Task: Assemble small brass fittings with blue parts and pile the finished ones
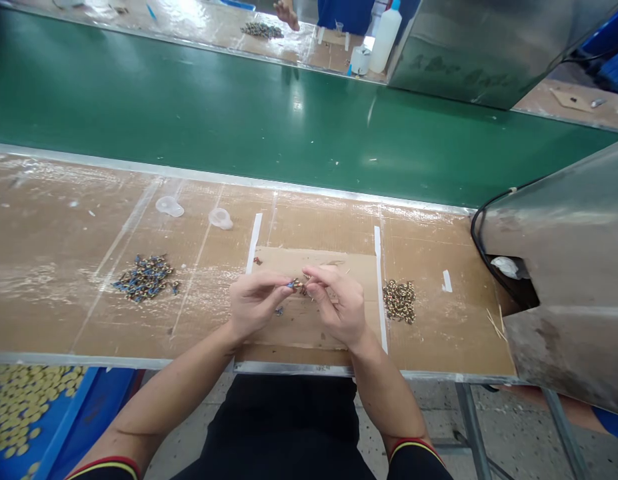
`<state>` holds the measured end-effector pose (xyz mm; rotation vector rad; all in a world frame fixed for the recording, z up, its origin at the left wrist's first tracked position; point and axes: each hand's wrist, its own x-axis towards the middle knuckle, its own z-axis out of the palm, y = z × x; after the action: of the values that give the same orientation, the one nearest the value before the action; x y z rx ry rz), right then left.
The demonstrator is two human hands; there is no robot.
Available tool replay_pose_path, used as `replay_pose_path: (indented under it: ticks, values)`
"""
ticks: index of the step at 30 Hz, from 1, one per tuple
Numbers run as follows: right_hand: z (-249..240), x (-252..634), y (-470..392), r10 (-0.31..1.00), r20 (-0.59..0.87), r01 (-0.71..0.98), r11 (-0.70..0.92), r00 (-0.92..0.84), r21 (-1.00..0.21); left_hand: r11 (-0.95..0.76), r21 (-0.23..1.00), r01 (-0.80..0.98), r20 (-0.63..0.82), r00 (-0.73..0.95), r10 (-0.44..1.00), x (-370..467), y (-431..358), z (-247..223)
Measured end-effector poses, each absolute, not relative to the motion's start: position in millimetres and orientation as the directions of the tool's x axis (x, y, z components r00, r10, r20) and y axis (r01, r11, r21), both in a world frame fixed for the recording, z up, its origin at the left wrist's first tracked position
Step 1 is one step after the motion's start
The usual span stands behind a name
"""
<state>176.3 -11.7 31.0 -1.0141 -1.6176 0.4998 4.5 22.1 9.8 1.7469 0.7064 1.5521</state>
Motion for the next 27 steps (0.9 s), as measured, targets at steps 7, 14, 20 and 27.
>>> replay_pose_path:
  ticks: [7,14,20,27]
  values:
    - [31,186,-11,0.770,0.638,0.478,0.558,0.005,-0.678,-0.646,0.763,0.013,0.641,0.105,0.760,-5,29,12]
    - [33,211,-7,0.678,0.703,0.532,0.523,0.215,-0.666,-0.467,0.624,0.626,0.536,0.093,0.839,-110,13,9]
    - [39,208,-8,0.652,0.739,0.587,0.536,0.168,-0.607,-0.187,0.420,0.888,0.404,0.002,0.915,-178,-1,-13]
    - [41,216,-2,0.679,0.730,0.560,0.575,0.079,-0.596,-0.171,0.516,0.840,0.575,-0.191,0.795,-163,1,3]
